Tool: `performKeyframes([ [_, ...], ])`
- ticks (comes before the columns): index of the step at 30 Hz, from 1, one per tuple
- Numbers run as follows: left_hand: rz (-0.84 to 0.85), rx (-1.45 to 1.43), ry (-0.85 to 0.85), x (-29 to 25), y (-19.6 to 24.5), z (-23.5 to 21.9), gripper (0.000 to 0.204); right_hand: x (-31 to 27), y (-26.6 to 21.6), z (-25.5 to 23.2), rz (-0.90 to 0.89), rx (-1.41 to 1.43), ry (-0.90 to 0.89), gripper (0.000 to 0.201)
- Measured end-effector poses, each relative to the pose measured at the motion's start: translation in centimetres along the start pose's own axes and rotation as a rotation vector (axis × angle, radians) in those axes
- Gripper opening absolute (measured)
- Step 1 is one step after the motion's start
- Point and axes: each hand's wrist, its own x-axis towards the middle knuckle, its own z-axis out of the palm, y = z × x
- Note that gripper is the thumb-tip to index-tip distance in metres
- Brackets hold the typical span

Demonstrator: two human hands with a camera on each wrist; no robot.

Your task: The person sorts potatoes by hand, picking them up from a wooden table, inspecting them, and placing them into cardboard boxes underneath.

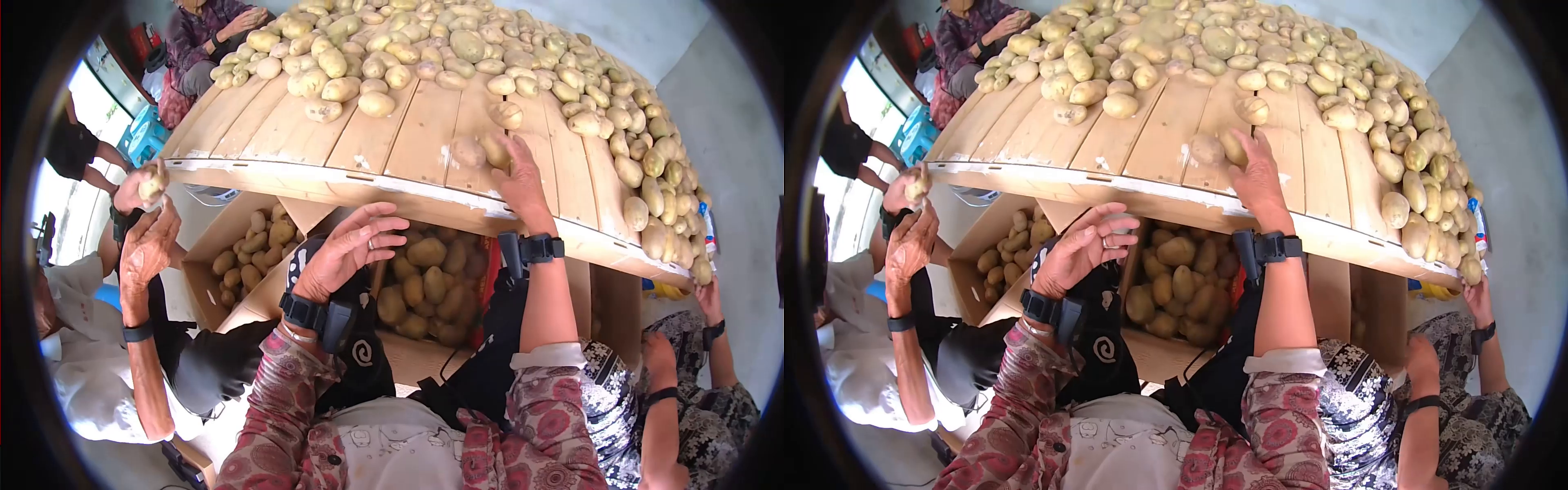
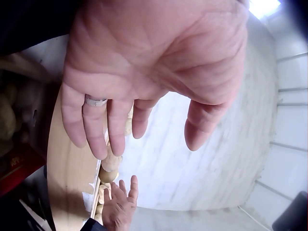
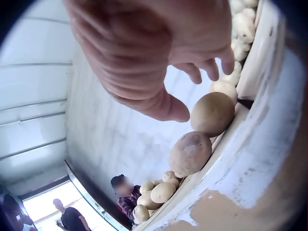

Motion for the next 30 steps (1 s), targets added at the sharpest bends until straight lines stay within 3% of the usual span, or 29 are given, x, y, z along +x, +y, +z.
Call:
performKeyframes([
  [5, -0.03, 0.023, -0.002, 0.3, -0.2, 0.7, 0.067, 1.4, 0.7, 1.4, 0.04, -0.129, -0.04, 0.049],
  [7, -0.022, 0.018, -0.051, 0.4, -0.4, 0.7, 0.066, 1.4, 0.7, 1.6, -0.016, -0.177, 0.04, 0.044],
  [10, -0.057, 0.033, -0.058, 0.5, -0.5, 0.8, 0.064, 1.1, 0.2, 1.0, 0.113, -0.131, 0.114, 0.042],
  [12, -0.046, 0.027, -0.072, 0.6, -0.8, 0.3, 0.062, 0.8, -0.2, -0.7, 0.179, -0.117, 0.068, 0.041],
  [15, -0.032, 0.014, -0.056, 0.5, -0.5, 0.3, 0.061, -0.3, 0.4, -3.3, 0.44, 0.679, 0.247, 0.04],
  [16, -0.031, 0.018, -0.05, 0.6, -0.5, 0.4, 0.061, -0.9, 0.4, -4.1, 0.443, 0.674, 0.252, 0.04],
  [18, -0.039, 0.027, -0.05, 0.8, -0.6, 0.4, 0.061, -2.3, 0.0, -6.3, 0.349, 1.46, 0.254, 0.043],
  [20, -0.054, 0.046, -0.085, 1.0, -0.7, 0.8, 0.061, -3.5, 0.8, -6.9, 0.411, 1.535, 0.35, 0.04],
  [22, -0.056, 0.05, -0.086, 1.4, -1.0, 1.1, 0.06, -3.5, 1.8, -7.5, 0.422, 1.802, 0.355, 0.037],
  [24, -0.063, 0.064, -0.081, 1.4, -1.4, 1.4, 0.06, -3.9, 2.0, -7.7, 0.455, 1.741, 0.382, 0.035],
  [27, -0.071, 0.043, -0.078, 1.6, -1.8, 2.2, 0.06, -4.8, 0.5, -6.9, 0.346, 1.334, 0.274, 0.033],
  [28, -0.079, 0.047, -0.074, 1.6, -1.8, 2.4, 0.06, -5.1, -0.2, -6.2, 0.352, 1.339, 0.277, 0.033],
  [30, -0.127, 0.08, -0.096, 1.9, -1.8, 2.9, 0.059, -5.6, -1.6, -5.1, 0.237, 1.192, 0.033, 0.032],
])
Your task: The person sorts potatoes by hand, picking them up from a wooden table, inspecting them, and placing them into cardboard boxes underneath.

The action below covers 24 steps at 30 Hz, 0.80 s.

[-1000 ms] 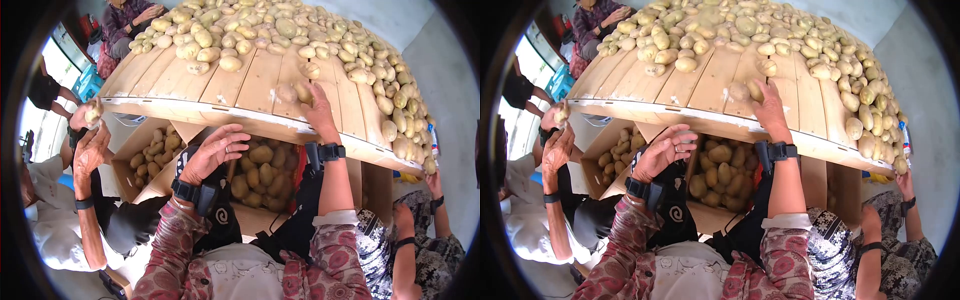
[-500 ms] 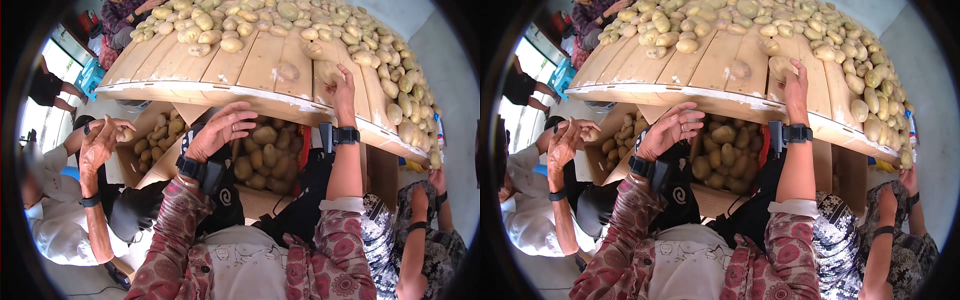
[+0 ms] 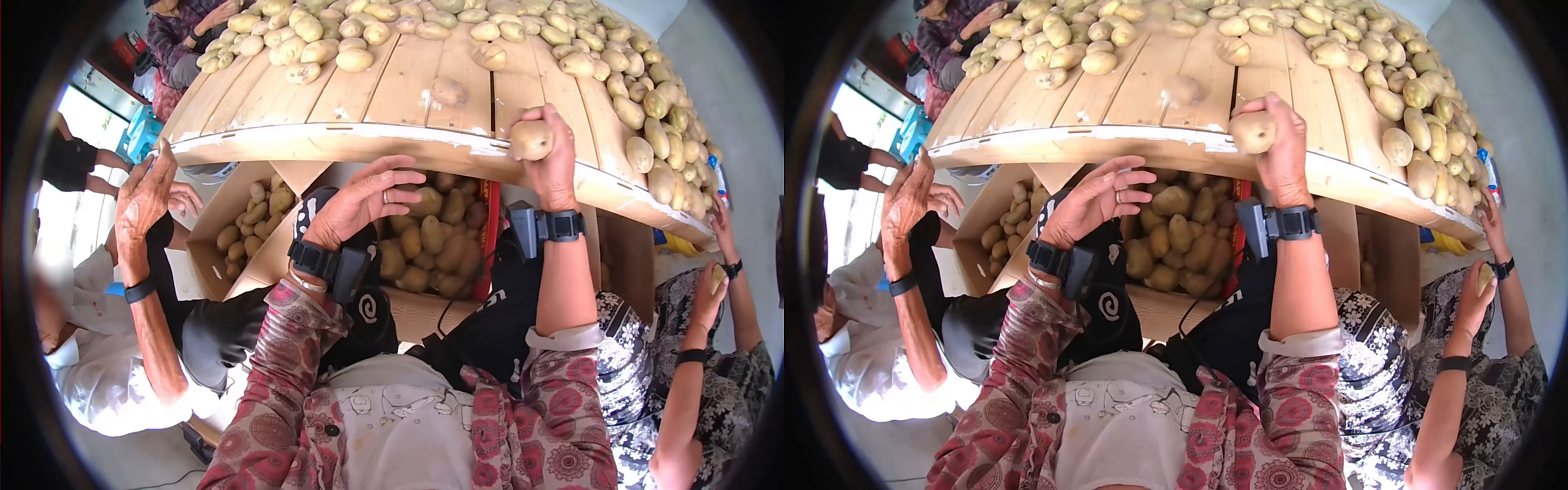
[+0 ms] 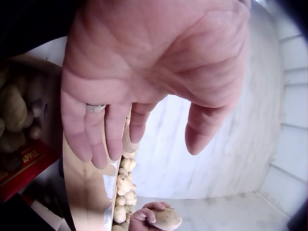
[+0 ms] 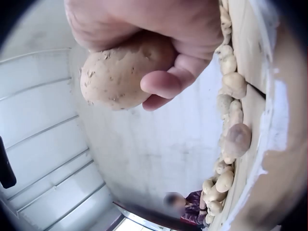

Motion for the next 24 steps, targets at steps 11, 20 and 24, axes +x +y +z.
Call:
performKeyframes([
  [11, -0.092, -0.224, 0.002, 1.0, -0.9, 0.2, 0.053, -3.8, 4.3, 7.3, -0.061, -0.368, -0.404, 0.021],
  [20, -0.066, -0.207, 0.116, 0.6, -0.8, 0.2, 0.041, -2.3, 4.3, 4.0, 0.369, -0.183, -0.09, 0.029],
  [24, -0.002, -0.231, 0.072, 0.8, -0.6, -0.1, 0.044, -3.4, 4.5, 4.7, 0.571, -0.387, -0.283, 0.046],
])
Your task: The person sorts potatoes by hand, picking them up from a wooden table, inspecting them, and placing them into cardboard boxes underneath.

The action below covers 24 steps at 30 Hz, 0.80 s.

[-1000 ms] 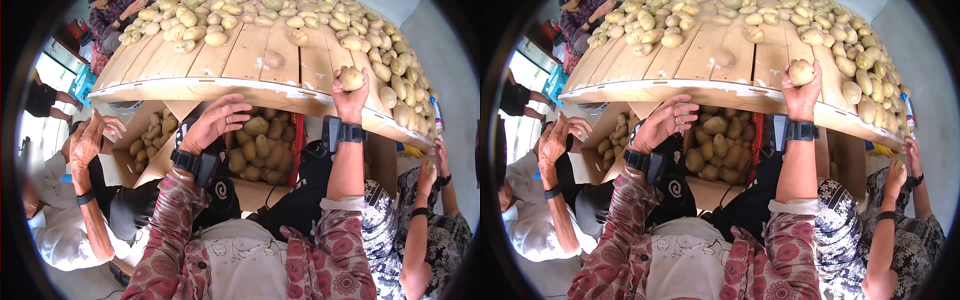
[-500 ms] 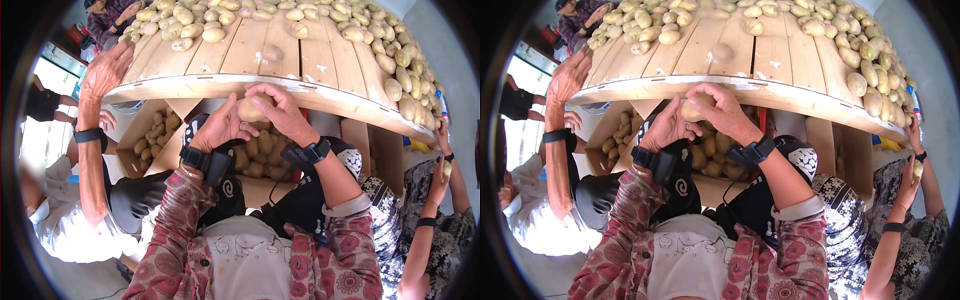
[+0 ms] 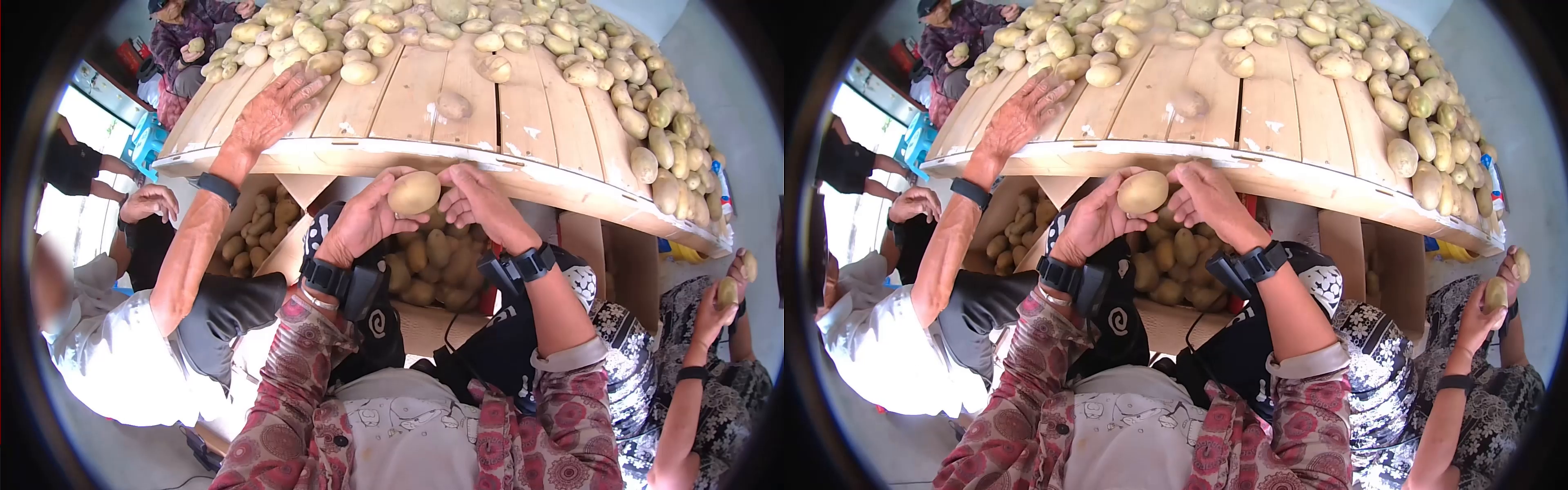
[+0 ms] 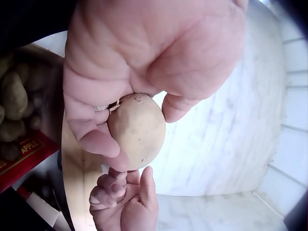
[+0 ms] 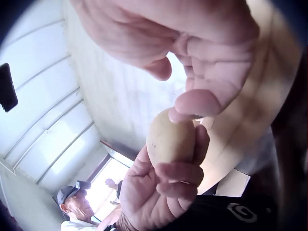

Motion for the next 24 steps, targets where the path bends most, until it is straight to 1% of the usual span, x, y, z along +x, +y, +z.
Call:
performKeyframes([
  [1, 0.0, 0.001, 0.0, 0.1, 0.1, 0.1, 0.044, -0.1, 0.0, 0.4, -0.001, 0.0, 0.0, 0.046],
  [3, 0.058, -0.042, -0.036, 0.2, -0.1, 0.2, 0.049, -0.2, 0.0, 1.2, 0.134, 0.112, -0.064, 0.056],
  [4, 0.056, -0.043, -0.038, 0.3, -0.2, 0.2, 0.049, 0.1, 0.3, 1.5, 0.135, 0.112, -0.061, 0.056],
  [6, 0.146, -0.075, -0.102, 0.2, 0.0, 0.0, 0.054, 0.9, 1.1, 1.8, 0.117, 0.366, -0.148, 0.06],
  [7, 0.17, -0.077, -0.139, 0.2, 0.1, -0.1, 0.057, 0.9, 1.2, 1.8, 0.11, 0.458, -0.162, 0.055],
  [8, 0.168, -0.078, -0.138, 0.1, 0.1, -0.2, 0.057, 1.1, 1.5, 1.9, 0.112, 0.459, -0.162, 0.055],
  [10, 0.197, -0.129, -0.112, 0.0, 0.0, -0.1, 0.058, 1.5, 2.0, 1.9, 0.105, 0.554, -0.131, 0.049],
  [11, 0.193, -0.135, -0.134, 0.0, 0.0, -0.2, 0.06, 1.5, 2.1, 1.8, 0.109, 0.554, -0.129, 0.049],
  [13, 0.191, -0.138, -0.139, 0.0, 0.3, -0.1, 0.06, 1.2, 1.6, 1.7, 0.072, 0.529, -0.158, 0.042],
  [14, 0.188, -0.142, -0.139, -0.1, 0.3, 0.0, 0.061, 1.2, 1.6, 1.7, 0.085, 0.535, -0.158, 0.042],
  [15, 0.177, -0.088, -0.123, -0.2, 0.3, 0.0, 0.062, 1.2, 1.7, 1.5, 0.054, 0.477, -0.152, 0.04],
  [16, 0.179, -0.118, -0.11, -0.1, 0.3, -0.1, 0.062, 1.0, 1.7, 1.6, 0.03, 0.424, -0.145, 0.038],
  [18, 0.226, -0.099, -0.083, -0.1, 0.3, -0.6, 0.064, 0.8, 1.4, 1.3, -0.001, 0.374, -0.167, 0.033],
  [20, 0.23, -0.075, -0.011, -0.2, 0.5, -1.0, 0.064, 0.8, 1.5, 1.0, -0.051, 0.22, -0.135, 0.032],
  [21, 0.221, -0.075, -0.024, -0.2, 0.5, -1.2, 0.064, 0.7, 1.4, 0.5, -0.044, 0.134, -0.19, 0.033],
  [22, 0.216, -0.069, -0.042, -0.2, 0.6, -1.3, 0.064, 0.8, 1.7, 0.0, -0.044, 0.134, -0.193, 0.033],
  [24, 0.208, -0.058, -0.039, -0.1, 0.7, -1.2, 0.064, 0.9, 1.8, -0.2, -0.027, 0.05, -0.37, 0.034],
])
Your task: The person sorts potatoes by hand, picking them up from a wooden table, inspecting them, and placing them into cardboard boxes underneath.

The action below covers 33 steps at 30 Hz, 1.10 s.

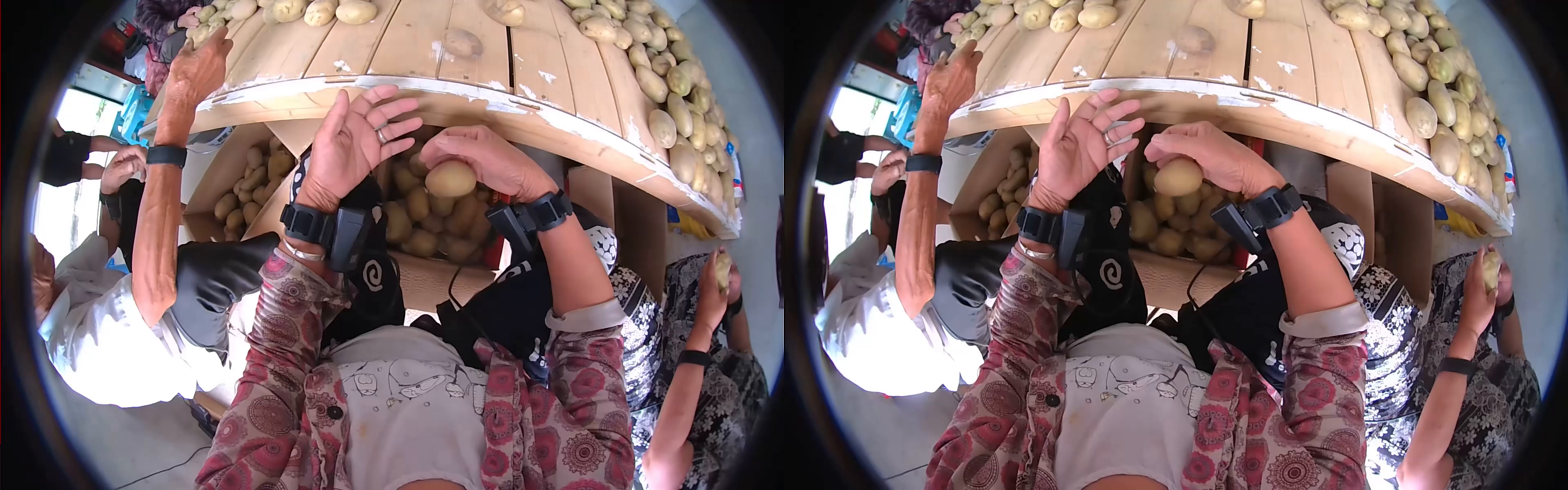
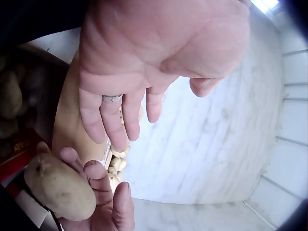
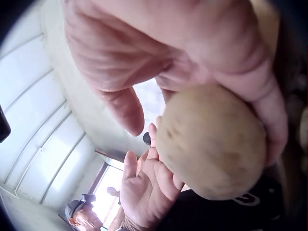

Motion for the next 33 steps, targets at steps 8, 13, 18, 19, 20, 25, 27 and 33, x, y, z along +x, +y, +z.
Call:
performKeyframes([
  [8, -0.027, -0.002, -0.03, 0.0, -0.4, 0.0, 0.064, -1.7, -1.2, -1.9, -0.197, 0.209, 0.153, 0.036],
  [13, -0.036, 0.015, -0.028, 0.0, -0.2, -0.1, 0.064, -4.1, -3.1, -5.3, -0.412, 0.461, 0.274, 0.033],
  [18, -0.044, 0.041, 0.012, -0.1, -0.1, 0.4, 0.064, -5.6, -3.7, -7.5, -0.568, 0.601, 0.302, 0.03],
  [19, -0.05, 0.024, 0.004, 0.0, -0.1, 0.4, 0.062, -5.7, -3.7, -7.7, -0.582, 0.625, 0.349, 0.03],
  [20, -0.042, 0.03, -0.003, -0.1, -0.2, 0.4, 0.062, -5.7, -3.7, -7.9, -0.595, 0.649, 0.396, 0.03],
  [25, -0.038, 0.057, 0.051, -0.2, -1.1, -0.5, 0.032, -3.5, -4.2, -6.8, -0.641, 0.56, 0.556, 0.023],
  [27, -0.038, 0.065, 0.053, -0.1, -1.0, -0.2, 0.026, -2.1, -4.9, -5.9, -0.65, 0.464, 0.612, 0.021],
  [33, -0.025, 0.173, 0.101, -0.5, -1.0, 1.5, 0.031, 3.3, -5.2, -5.5, -0.632, -0.789, 0.888, 0.036],
])
